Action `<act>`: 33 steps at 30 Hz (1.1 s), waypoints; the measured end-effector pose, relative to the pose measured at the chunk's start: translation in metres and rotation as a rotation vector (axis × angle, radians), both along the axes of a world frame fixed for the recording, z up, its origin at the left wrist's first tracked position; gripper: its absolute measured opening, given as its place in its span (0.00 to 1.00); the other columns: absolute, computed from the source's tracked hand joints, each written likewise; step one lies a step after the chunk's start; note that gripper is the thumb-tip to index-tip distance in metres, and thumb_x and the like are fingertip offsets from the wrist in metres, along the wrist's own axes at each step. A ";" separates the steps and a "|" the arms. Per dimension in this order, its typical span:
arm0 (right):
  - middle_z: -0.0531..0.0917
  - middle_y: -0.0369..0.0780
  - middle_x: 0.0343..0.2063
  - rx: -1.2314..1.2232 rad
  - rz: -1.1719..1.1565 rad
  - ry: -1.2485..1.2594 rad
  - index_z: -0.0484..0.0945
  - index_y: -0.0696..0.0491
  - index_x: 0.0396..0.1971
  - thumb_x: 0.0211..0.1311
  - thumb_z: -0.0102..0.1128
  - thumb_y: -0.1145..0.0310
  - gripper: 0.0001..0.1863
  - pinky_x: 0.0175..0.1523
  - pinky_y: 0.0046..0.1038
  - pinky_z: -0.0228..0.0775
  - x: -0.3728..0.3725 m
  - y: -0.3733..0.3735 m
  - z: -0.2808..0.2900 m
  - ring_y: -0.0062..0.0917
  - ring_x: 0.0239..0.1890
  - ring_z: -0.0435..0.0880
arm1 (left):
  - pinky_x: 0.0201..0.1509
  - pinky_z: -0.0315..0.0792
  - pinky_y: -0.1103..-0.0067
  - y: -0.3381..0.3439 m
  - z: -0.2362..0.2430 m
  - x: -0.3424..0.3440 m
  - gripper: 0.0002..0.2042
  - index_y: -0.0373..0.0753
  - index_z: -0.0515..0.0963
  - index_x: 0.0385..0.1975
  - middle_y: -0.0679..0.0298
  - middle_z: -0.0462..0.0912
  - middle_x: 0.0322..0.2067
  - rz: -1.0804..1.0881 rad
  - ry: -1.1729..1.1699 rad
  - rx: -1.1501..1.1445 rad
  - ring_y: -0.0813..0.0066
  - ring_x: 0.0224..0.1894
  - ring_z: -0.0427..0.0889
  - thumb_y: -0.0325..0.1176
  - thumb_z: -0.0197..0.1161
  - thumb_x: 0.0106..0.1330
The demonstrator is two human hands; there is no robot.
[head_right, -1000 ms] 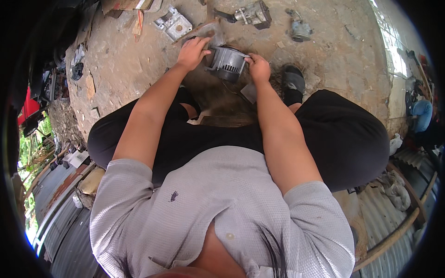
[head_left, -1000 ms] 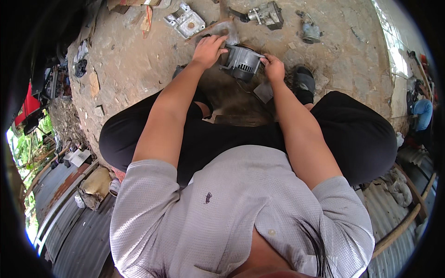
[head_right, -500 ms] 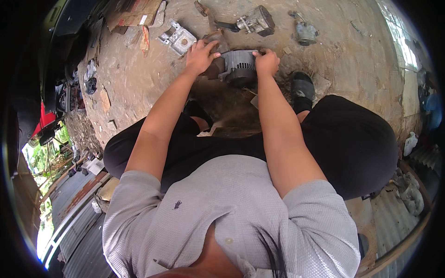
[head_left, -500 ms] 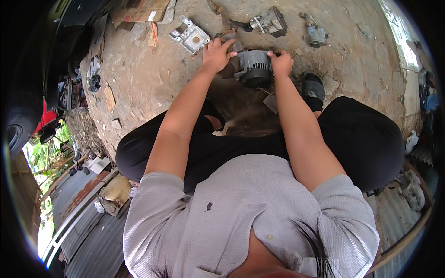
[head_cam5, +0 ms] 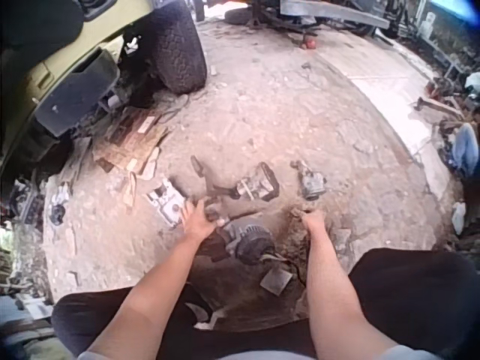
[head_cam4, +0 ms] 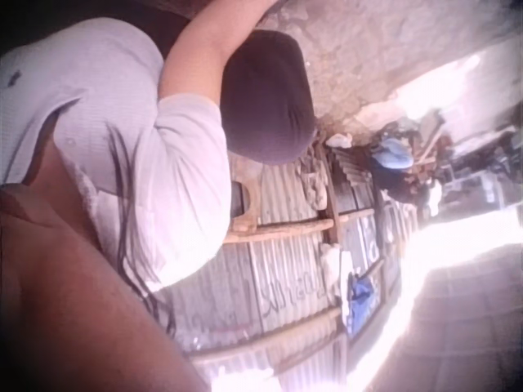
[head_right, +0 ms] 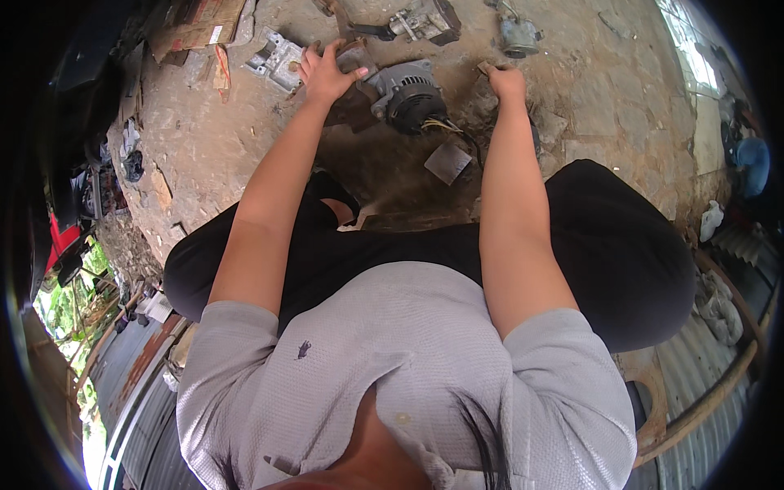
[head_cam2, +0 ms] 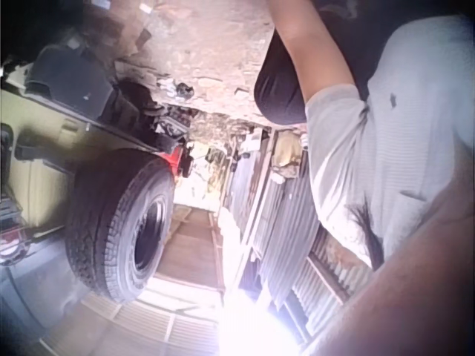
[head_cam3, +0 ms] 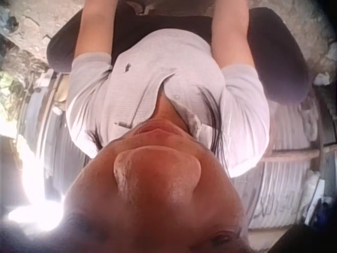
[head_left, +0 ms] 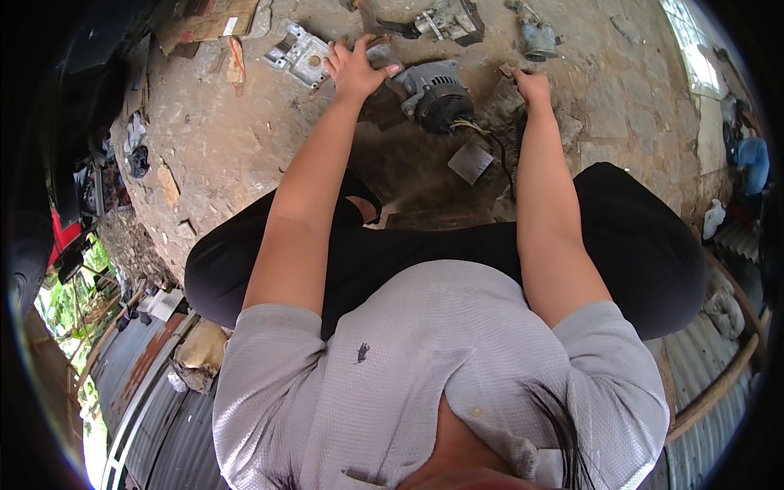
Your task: The person sits on the floor and uses a screwdriver to loosen screws on a mechanical part, likely an alternator. They remove a cover, inspect the internal components, and then reassemble the part by placing the cover back and tightening the screws.
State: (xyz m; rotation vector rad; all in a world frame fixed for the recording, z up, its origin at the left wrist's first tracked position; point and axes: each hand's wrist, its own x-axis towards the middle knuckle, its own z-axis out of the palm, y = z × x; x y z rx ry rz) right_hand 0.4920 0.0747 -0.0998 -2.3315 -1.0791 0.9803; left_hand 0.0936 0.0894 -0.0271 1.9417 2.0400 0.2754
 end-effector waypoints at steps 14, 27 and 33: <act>0.88 0.46 0.53 -0.994 1.238 0.048 0.84 0.54 0.54 0.67 0.66 0.42 0.30 0.55 0.39 0.83 -0.148 -0.104 0.094 0.36 0.53 0.89 | 0.82 0.36 0.45 -0.012 -0.027 -0.009 0.49 0.56 0.71 0.72 0.48 0.55 0.78 0.181 -0.011 -0.090 0.42 0.82 0.42 0.73 0.75 0.49; 0.79 0.45 0.65 -0.508 1.302 -0.553 0.75 0.52 0.65 0.49 0.80 0.40 0.47 0.66 0.43 0.76 -0.129 -0.178 0.006 0.38 0.68 0.77 | 0.68 0.72 0.57 -0.004 0.007 -0.011 0.41 0.44 0.72 0.63 0.49 0.80 0.62 0.084 -0.246 -0.364 0.48 0.67 0.76 0.66 0.74 0.58; 0.80 0.45 0.64 -0.519 1.373 -0.606 0.80 0.50 0.63 0.52 0.78 0.46 0.39 0.65 0.40 0.78 -0.127 -0.180 -0.015 0.39 0.67 0.79 | 0.69 0.71 0.52 0.012 0.019 0.013 0.39 0.42 0.62 0.74 0.48 0.74 0.70 0.033 -0.090 -0.603 0.49 0.71 0.74 0.61 0.63 0.72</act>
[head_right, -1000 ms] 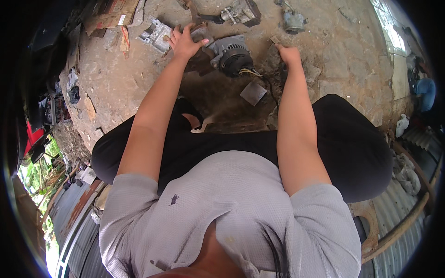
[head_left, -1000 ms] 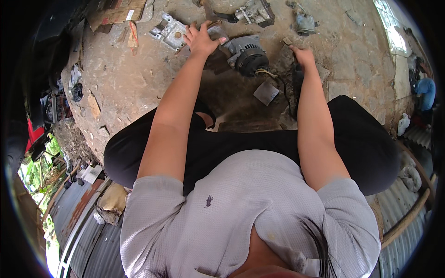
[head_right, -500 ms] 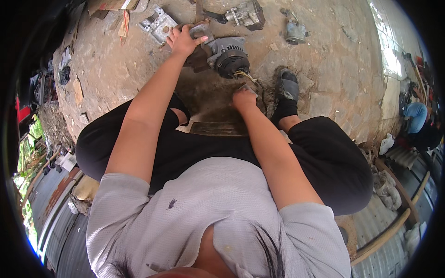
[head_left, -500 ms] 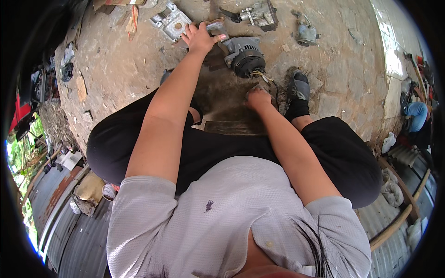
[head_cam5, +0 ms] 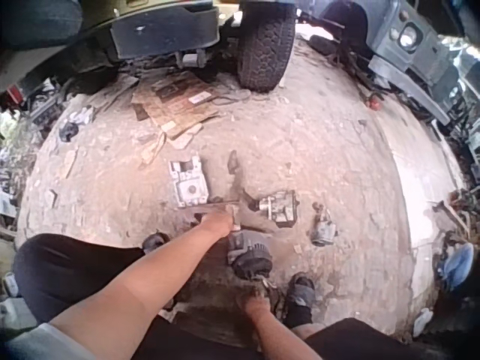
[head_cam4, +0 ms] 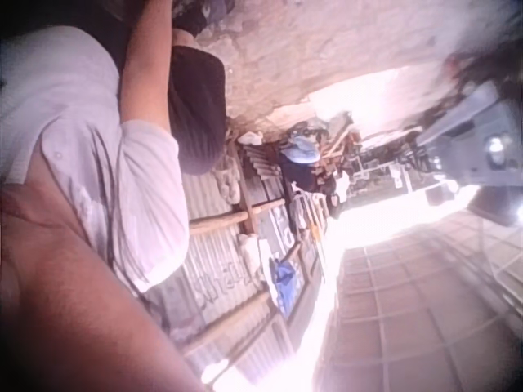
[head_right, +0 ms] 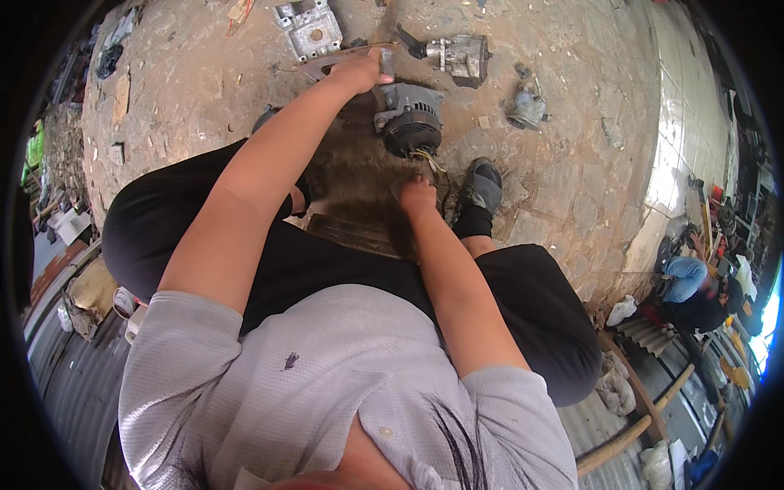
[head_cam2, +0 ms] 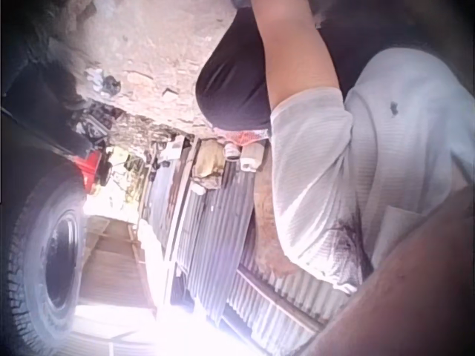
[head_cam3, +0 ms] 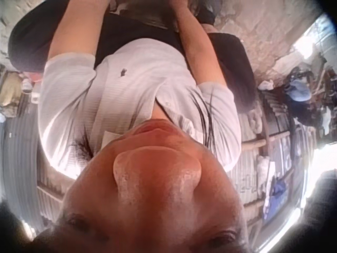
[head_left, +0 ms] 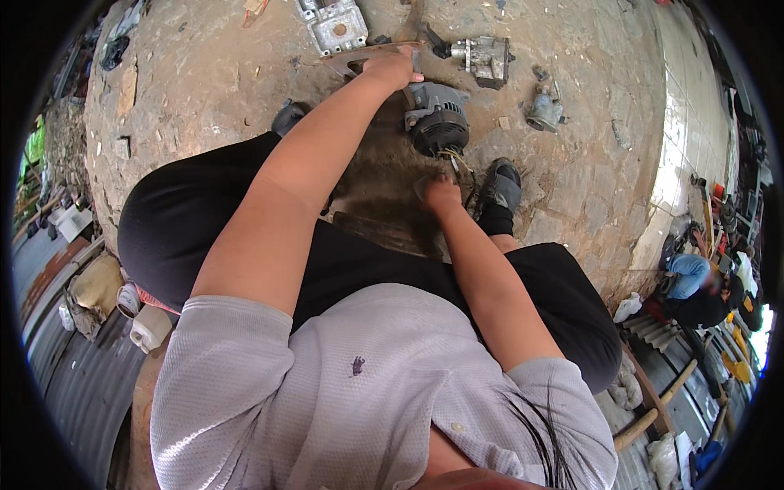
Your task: The person sits on the floor and uses a screwdriver to loosen screws on a mechanical part, likely an alternator. They remove a cover, inspect the internal components, and then reassemble the part by placing the cover back and tightening the screws.
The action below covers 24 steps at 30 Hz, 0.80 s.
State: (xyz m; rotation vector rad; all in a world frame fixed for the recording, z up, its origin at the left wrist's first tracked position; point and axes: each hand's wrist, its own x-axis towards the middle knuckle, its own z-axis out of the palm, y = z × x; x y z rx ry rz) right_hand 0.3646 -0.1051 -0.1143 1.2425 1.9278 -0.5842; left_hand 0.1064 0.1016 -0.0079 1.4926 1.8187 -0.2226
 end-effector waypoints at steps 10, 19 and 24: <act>0.90 0.50 0.45 -0.502 -0.126 0.355 0.87 0.58 0.48 0.51 0.64 0.61 0.25 0.54 0.38 0.81 -0.050 0.135 0.183 0.43 0.47 0.89 | 0.77 0.64 0.58 0.020 -0.049 -0.006 0.39 0.33 0.56 0.78 0.46 0.68 0.74 -0.196 -0.033 -0.012 0.47 0.75 0.67 0.59 0.52 0.80; 0.88 0.57 0.43 0.400 -0.116 0.368 0.90 0.55 0.41 0.53 0.60 0.64 0.18 0.59 0.44 0.80 -0.024 0.217 0.216 0.53 0.49 0.88 | 0.76 0.65 0.57 0.016 -0.020 -0.002 0.37 0.38 0.59 0.78 0.49 0.68 0.74 -0.179 -0.029 -0.040 0.50 0.75 0.68 0.59 0.53 0.79; 0.87 0.56 0.49 0.390 -0.531 0.559 0.85 0.57 0.48 0.55 0.62 0.70 0.20 0.64 0.44 0.77 -0.056 0.123 0.157 0.52 0.54 0.86 | 0.73 0.69 0.55 0.004 -0.009 0.001 0.34 0.43 0.63 0.76 0.53 0.71 0.73 -0.068 -0.049 -0.020 0.52 0.75 0.70 0.60 0.53 0.78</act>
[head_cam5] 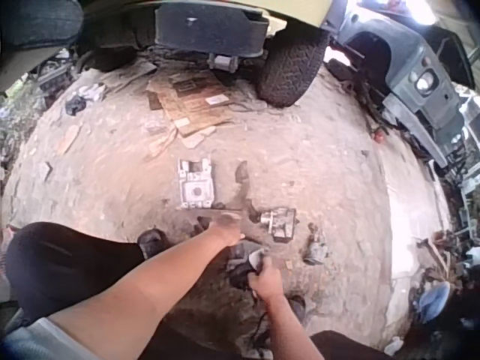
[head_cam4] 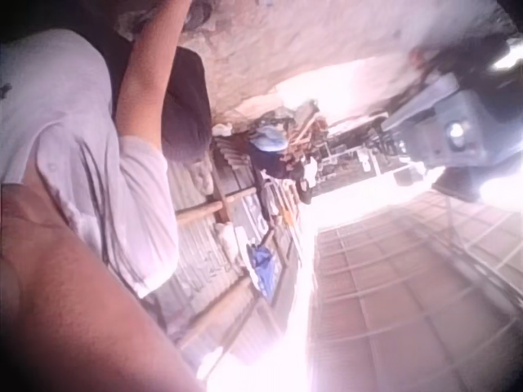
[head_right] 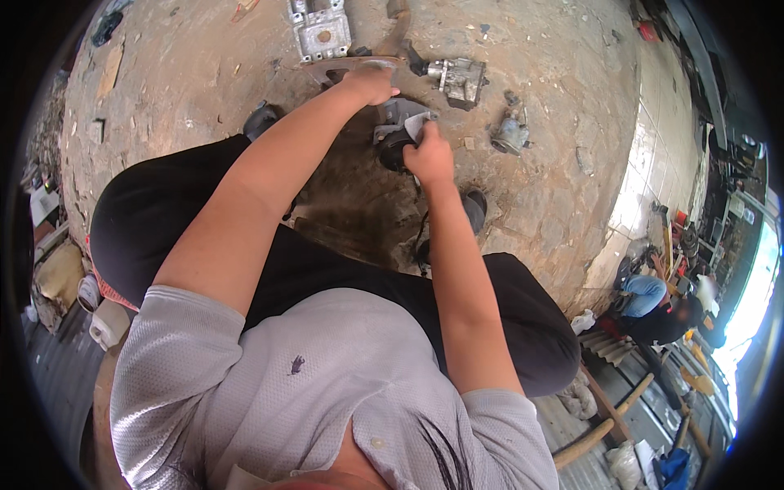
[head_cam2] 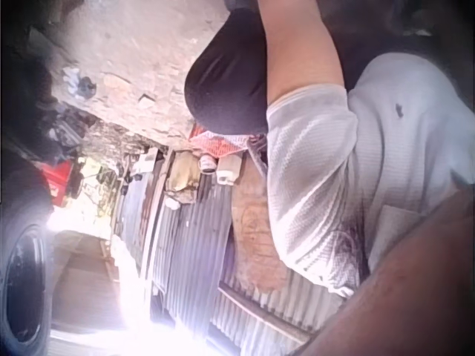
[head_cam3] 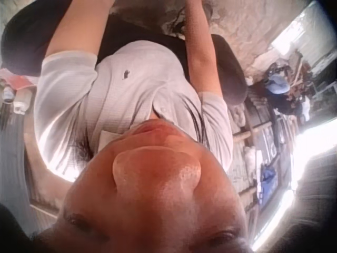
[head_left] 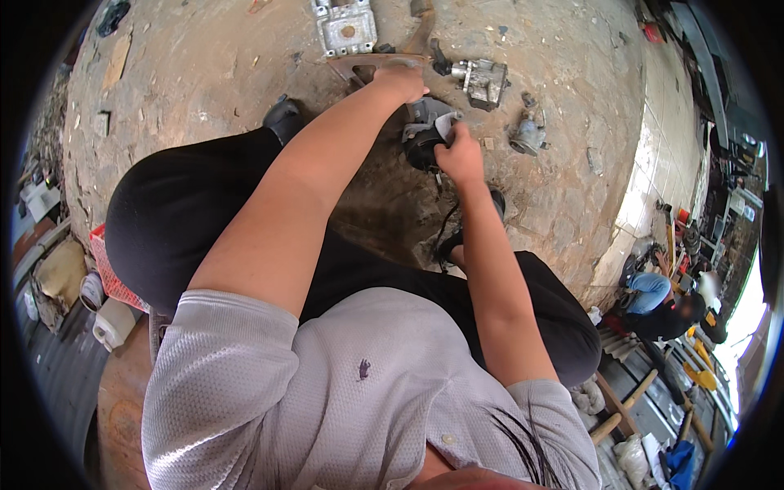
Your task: The person sits on the floor and uses a screwdriver to loosen screws on a mechanical part, likely an alternator. They remove a cover, inspect the internal components, and then reassemble the part by placing the cover back and tightening the screws.
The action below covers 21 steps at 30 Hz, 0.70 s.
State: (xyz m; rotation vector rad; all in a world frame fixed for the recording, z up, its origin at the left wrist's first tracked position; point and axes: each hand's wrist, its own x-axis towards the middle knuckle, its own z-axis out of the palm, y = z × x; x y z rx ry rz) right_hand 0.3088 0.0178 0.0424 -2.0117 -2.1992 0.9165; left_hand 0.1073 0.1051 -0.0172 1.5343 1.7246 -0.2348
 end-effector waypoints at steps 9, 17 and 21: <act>0.81 0.48 0.64 0.441 0.559 0.144 0.79 0.55 0.63 0.62 0.59 0.79 0.27 0.72 0.45 0.69 0.048 -0.007 -0.048 0.48 0.67 0.77 | 0.67 0.73 0.52 0.001 -0.016 0.000 0.33 0.49 0.63 0.77 0.60 0.74 0.72 -0.001 0.021 0.023 0.55 0.72 0.75 0.59 0.54 0.78; 0.78 0.46 0.68 0.303 0.450 0.105 0.72 0.50 0.71 0.66 0.53 0.79 0.31 0.68 0.43 0.74 0.080 -0.021 -0.047 0.48 0.67 0.78 | 0.72 0.70 0.52 0.013 -0.014 0.000 0.35 0.47 0.63 0.77 0.57 0.70 0.75 -0.045 -0.003 -0.083 0.52 0.75 0.69 0.62 0.53 0.78; 0.76 0.46 0.69 0.370 0.344 0.045 0.72 0.48 0.71 0.64 0.52 0.80 0.33 0.66 0.43 0.76 0.078 -0.016 -0.035 0.46 0.65 0.80 | 0.72 0.70 0.53 0.017 -0.020 0.002 0.35 0.46 0.66 0.76 0.56 0.70 0.74 -0.047 0.001 -0.099 0.51 0.75 0.70 0.62 0.54 0.77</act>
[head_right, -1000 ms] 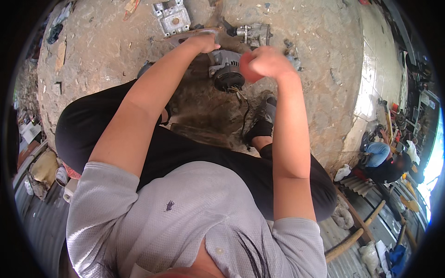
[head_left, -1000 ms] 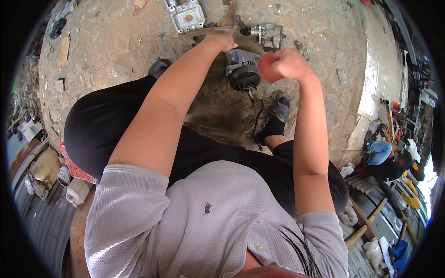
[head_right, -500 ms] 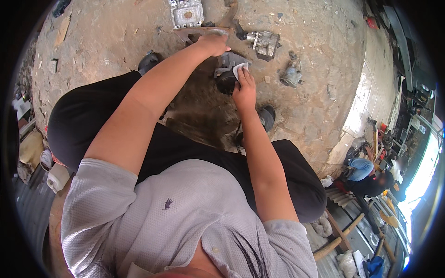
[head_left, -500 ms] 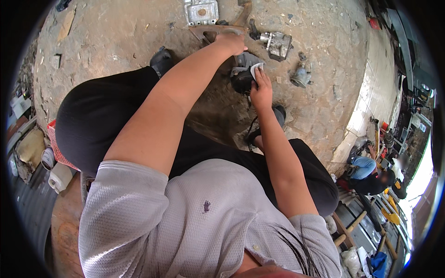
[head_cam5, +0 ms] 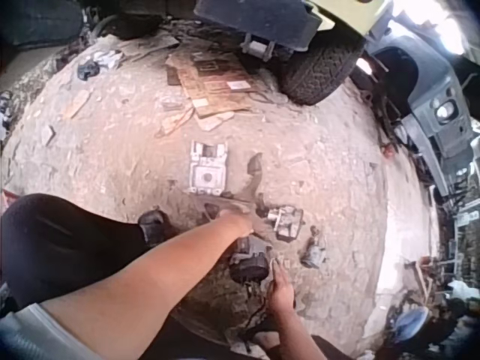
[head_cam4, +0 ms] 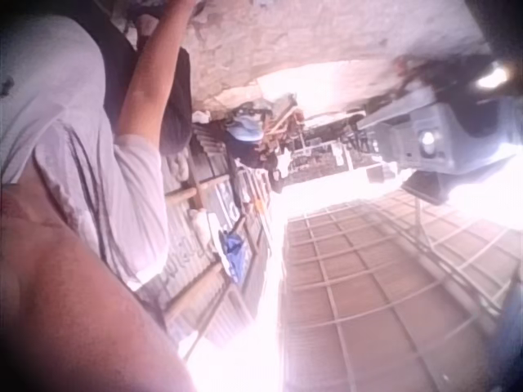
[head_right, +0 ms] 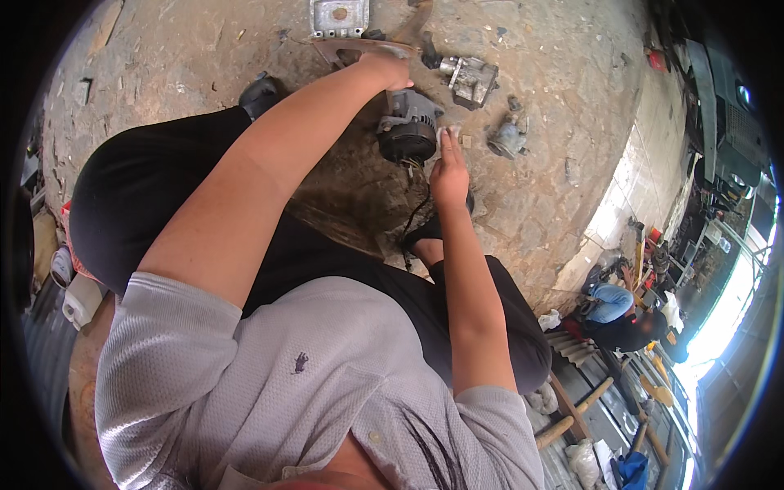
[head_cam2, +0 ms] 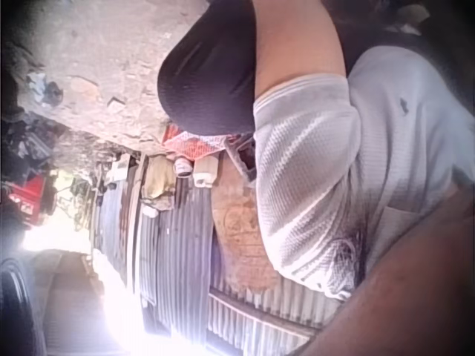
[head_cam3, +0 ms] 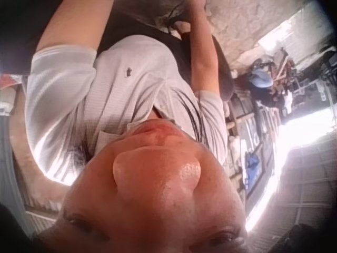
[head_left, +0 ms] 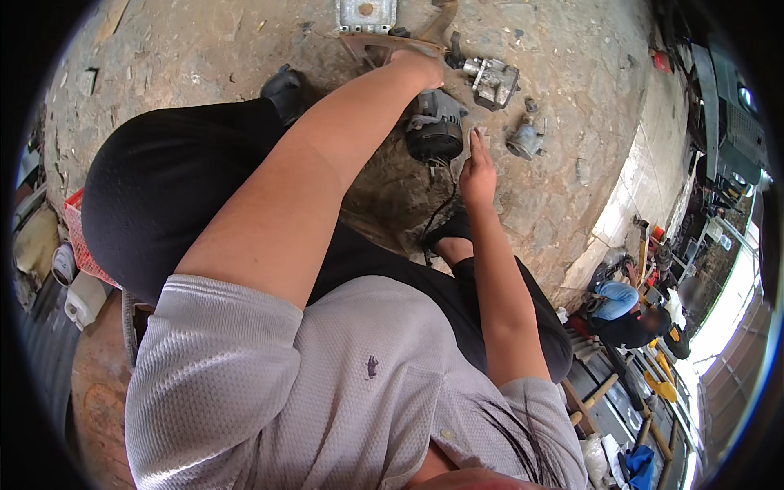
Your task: The person sits on the floor and uses a screwdriver to loosen screws on a mechanical part, likely an alternator. They remove a cover, inspect the internal components, and then reassemble the part by placing the cover back and tightening the screws.
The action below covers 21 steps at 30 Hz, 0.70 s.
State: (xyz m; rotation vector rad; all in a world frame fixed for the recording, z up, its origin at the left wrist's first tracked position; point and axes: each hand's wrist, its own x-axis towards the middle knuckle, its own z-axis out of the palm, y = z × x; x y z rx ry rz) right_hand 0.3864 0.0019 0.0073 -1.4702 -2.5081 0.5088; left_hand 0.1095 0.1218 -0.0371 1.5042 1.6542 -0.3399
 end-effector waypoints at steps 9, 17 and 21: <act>0.83 0.53 0.58 -0.025 0.001 0.047 0.77 0.54 0.66 0.60 0.51 0.82 0.31 0.62 0.45 0.78 -0.042 0.008 0.017 0.50 0.57 0.85 | 0.67 0.73 0.51 -0.002 -0.002 -0.002 0.30 0.48 0.74 0.72 0.58 0.73 0.73 -0.006 -0.017 0.080 0.54 0.71 0.76 0.58 0.56 0.77; 0.83 0.53 0.59 -0.024 -0.078 0.048 0.79 0.54 0.65 0.58 0.51 0.83 0.32 0.64 0.44 0.77 -0.029 0.011 0.000 0.48 0.57 0.85 | 0.68 0.73 0.53 -0.015 0.009 0.003 0.32 0.48 0.66 0.76 0.57 0.74 0.72 0.043 -0.010 0.122 0.54 0.71 0.76 0.56 0.56 0.78; 0.83 0.52 0.60 -0.152 -0.184 -0.055 0.80 0.53 0.65 0.58 0.52 0.83 0.32 0.65 0.44 0.76 -0.019 0.008 -0.004 0.48 0.60 0.84 | 0.69 0.73 0.53 -0.021 0.001 0.001 0.32 0.48 0.64 0.77 0.57 0.74 0.72 0.067 -0.006 0.148 0.54 0.71 0.76 0.56 0.55 0.79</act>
